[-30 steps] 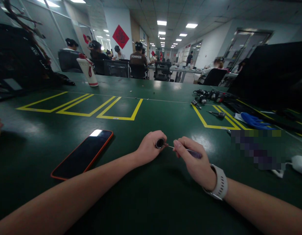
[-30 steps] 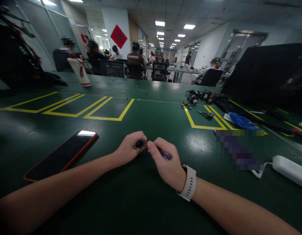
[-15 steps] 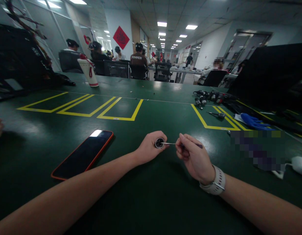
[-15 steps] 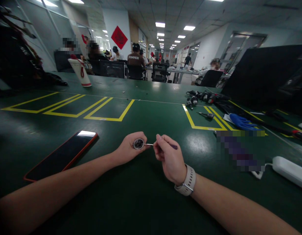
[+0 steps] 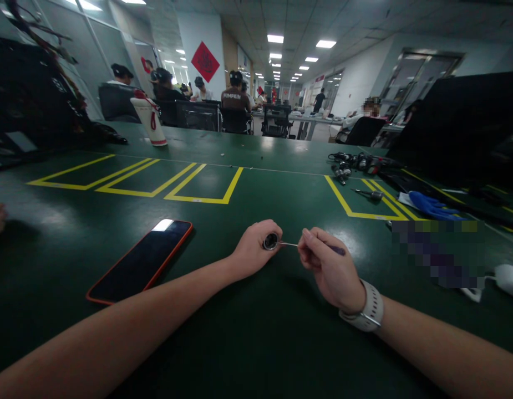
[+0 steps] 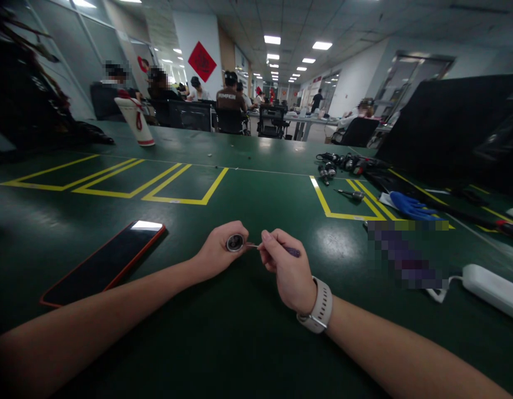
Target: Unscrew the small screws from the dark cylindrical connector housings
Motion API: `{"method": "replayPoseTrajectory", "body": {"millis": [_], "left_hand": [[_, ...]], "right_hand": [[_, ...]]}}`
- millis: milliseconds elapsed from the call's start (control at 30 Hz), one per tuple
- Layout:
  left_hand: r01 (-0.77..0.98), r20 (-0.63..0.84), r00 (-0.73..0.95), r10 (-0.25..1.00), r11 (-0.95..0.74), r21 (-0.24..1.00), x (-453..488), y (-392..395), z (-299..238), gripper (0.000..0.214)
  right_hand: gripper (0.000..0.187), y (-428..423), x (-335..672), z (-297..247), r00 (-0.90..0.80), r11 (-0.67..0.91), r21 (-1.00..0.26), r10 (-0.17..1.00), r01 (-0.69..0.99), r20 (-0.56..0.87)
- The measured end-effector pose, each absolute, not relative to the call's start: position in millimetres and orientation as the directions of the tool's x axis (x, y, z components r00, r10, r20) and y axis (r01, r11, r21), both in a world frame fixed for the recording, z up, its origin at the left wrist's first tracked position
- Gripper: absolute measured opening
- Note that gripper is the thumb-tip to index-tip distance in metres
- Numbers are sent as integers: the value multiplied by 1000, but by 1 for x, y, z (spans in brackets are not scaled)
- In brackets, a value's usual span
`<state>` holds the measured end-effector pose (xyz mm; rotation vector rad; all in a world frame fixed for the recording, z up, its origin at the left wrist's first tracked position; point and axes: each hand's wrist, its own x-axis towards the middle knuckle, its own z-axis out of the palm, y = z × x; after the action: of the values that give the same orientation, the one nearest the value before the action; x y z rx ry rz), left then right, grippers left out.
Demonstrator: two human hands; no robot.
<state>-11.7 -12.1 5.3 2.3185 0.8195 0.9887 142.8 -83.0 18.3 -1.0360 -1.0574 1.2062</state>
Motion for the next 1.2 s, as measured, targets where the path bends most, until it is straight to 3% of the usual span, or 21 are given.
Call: {"method": "replayPoseTrajectory", "body": {"millis": [133,267,467,567,800,933,1100,1200], "left_hand": [[272,475,566,674,-696,664,-11,-11,5,14],[256,473,555,684,-682,685,-10,-11,5,15],[351,471,543,695,-697,625,-9,-12,6,11],[363,487,557,672,-725,585,-10,-12,5,11],[310,502,519,692,-700,643,-12,-13,6,11],[274,490,520,699,-680,680,-12,-12,7,11],[259,465,503,729,-640,724,-11,-10,7,15],[279,470,499,728,-649,708,-10,-10,6,14]], "right_hand": [[27,-81,141,20,46,4,-938,999,-347,-13],[28,-80,142,19,59,2,-931,998,-364,-21],[28,-87,146,20,63,248,-966,966,70,253],[28,-89,146,18,10,305,-939,951,158,311],[27,-84,140,18,22,34,-965,999,-261,30],[26,-83,140,23,6,-34,-922,999,-386,-39],[27,-82,142,23,26,-27,-930,999,-366,-39],[27,-84,145,23,57,115,-983,993,-144,108]]}}
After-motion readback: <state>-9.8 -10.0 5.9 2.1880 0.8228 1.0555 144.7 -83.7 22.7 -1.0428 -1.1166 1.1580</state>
